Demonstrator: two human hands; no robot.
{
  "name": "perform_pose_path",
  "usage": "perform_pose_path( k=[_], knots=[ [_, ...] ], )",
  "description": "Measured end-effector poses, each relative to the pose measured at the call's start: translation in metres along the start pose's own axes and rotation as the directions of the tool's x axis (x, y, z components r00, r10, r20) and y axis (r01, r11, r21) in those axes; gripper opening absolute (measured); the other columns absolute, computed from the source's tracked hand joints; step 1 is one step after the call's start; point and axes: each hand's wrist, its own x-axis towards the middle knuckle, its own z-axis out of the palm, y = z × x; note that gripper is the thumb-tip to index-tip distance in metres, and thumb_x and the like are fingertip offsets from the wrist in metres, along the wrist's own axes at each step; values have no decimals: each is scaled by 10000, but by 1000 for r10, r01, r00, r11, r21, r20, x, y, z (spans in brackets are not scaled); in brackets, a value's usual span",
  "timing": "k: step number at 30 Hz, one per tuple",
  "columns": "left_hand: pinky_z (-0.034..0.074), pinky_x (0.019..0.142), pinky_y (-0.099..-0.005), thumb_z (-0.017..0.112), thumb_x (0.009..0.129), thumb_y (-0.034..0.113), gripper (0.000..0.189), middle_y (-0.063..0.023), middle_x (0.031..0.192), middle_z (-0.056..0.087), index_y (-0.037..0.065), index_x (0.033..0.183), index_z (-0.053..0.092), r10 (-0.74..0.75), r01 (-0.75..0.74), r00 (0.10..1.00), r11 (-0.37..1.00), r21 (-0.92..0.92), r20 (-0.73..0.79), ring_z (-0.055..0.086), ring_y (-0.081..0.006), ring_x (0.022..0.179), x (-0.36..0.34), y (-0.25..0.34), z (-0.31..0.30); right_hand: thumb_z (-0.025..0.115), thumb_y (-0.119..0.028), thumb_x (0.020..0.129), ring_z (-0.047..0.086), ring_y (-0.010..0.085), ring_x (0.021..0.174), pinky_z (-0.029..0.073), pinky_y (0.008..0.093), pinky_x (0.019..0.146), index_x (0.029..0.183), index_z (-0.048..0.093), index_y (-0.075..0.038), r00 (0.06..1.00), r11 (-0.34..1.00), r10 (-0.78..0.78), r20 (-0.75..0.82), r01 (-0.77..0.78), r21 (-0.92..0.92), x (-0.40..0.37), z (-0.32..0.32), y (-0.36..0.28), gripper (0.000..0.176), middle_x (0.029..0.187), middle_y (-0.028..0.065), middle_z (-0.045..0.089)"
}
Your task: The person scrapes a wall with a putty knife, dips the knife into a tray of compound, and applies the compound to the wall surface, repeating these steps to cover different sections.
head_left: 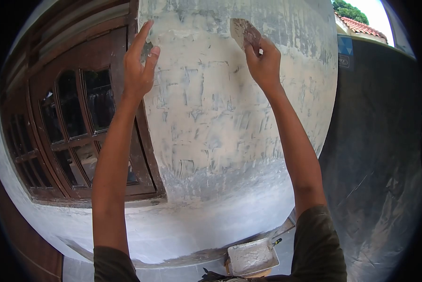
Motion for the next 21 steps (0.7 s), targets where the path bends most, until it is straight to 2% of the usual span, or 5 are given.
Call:
perform_pose_path(
  k=[1,3,6,13,21],
  knots=[
    [326,1144,-430,538,967,268,551,-276,1406,532,-35,1423,481,-16,16,1000,1000,14,-9,483,-376,1354,6,0,-5,685,-57,850,628,235,723,570,326,654,1042,699,-31,1000,1000,-5,-4,5,-1,9,11,4,194,824,86,643],
    [333,1138,-423,542,971,274,548,-278,1414,524,-28,1424,485,-24,25,999,999,39,-37,479,-376,1358,11,-19,-9,683,-45,834,617,234,773,544,344,662,1133,704,-98,959,966,-253,-127,244,-84,22,32,10,304,858,79,609],
    [339,1134,-413,551,979,290,545,-279,1430,509,-12,1428,488,-39,44,997,995,89,-65,469,-376,1367,14,-42,-10,688,-43,815,610,251,884,558,368,669,1171,704,-121,943,909,-329,-46,303,-286,28,44,3,365,963,53,614],
    [333,1140,-415,560,986,309,556,-272,1451,489,2,1442,478,-131,140,989,980,141,-75,453,-378,1377,3,-62,-12,676,-64,764,596,236,948,581,354,663,1112,710,-90,916,825,-401,-11,356,-439,33,66,15,351,1037,47,618],
    [352,1121,-403,556,983,284,551,-265,1429,516,-7,1444,473,-136,141,989,985,97,-50,486,-368,1348,-13,-85,-6,661,-41,754,601,222,966,580,352,672,1066,710,-73,900,817,-430,66,419,-396,25,68,18,317,1077,32,621]
  ],
)
